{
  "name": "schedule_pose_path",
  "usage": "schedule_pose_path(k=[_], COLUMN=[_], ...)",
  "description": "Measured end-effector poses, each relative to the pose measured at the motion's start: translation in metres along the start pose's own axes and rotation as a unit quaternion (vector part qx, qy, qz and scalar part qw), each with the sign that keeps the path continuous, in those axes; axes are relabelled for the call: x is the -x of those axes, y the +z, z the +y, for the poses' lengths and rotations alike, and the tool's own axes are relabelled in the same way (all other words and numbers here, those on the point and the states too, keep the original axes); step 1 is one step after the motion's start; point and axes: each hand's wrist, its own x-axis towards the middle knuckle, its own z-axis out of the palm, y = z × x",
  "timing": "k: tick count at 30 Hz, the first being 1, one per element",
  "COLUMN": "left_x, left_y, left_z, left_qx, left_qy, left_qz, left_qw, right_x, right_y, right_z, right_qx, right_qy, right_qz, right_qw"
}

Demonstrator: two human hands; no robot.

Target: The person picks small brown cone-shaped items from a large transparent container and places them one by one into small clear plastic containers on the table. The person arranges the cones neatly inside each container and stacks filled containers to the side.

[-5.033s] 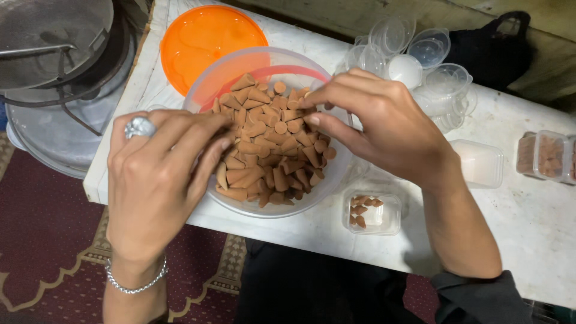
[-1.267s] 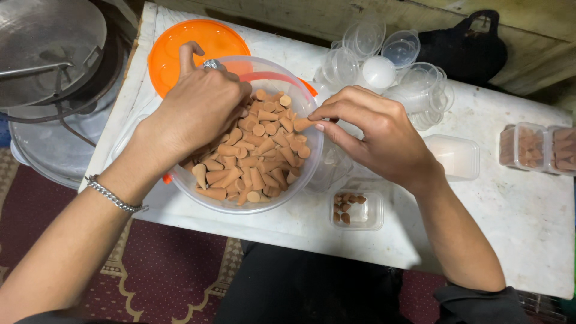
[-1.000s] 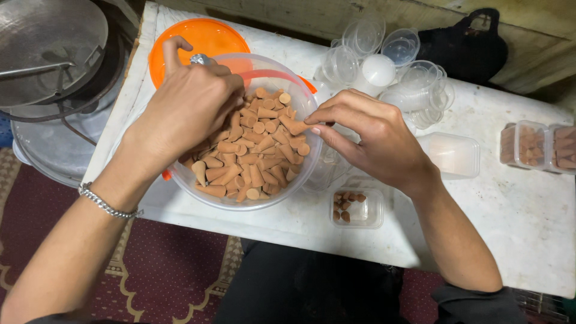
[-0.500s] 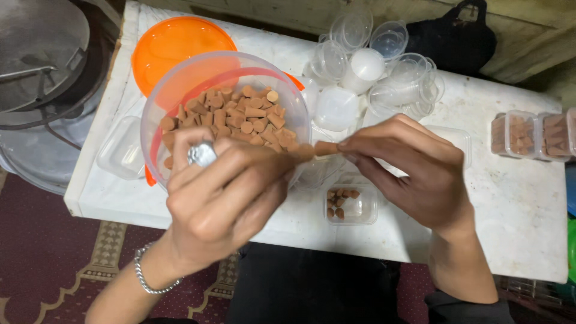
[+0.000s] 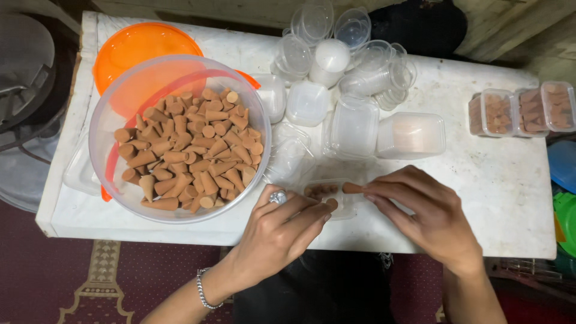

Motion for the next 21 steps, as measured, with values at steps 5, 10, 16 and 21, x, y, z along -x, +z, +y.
schedule_pose_path(k=[5,10,16,21], left_x=[0.012,0.015,0.026,0.028], left_y=[0.042,0.064,0.086,0.094], left_z=[-0.017,-0.032,-0.045,-0.047], left_qx=[0.002,-0.016,-0.064,-0.080], left_qy=[-0.054,-0.077,-0.058,-0.063], left_qz=[-0.044,-0.068,-0.091,-0.109], left_qw=[0.998,0.995,0.992,0.989], right_x=[0.012,0.026,0.034,0.033], right_y=[0.014,0.037,0.056,0.063], right_z=[0.003,0.013,0.029,0.036], right_qx=[-0.002,0.006,0.055,0.056], right_qy=[0.056,0.073,0.067,0.077], right_qz=[-0.038,-0.072,-0.103,-0.130], right_qw=[0.998,0.995,0.991,0.987])
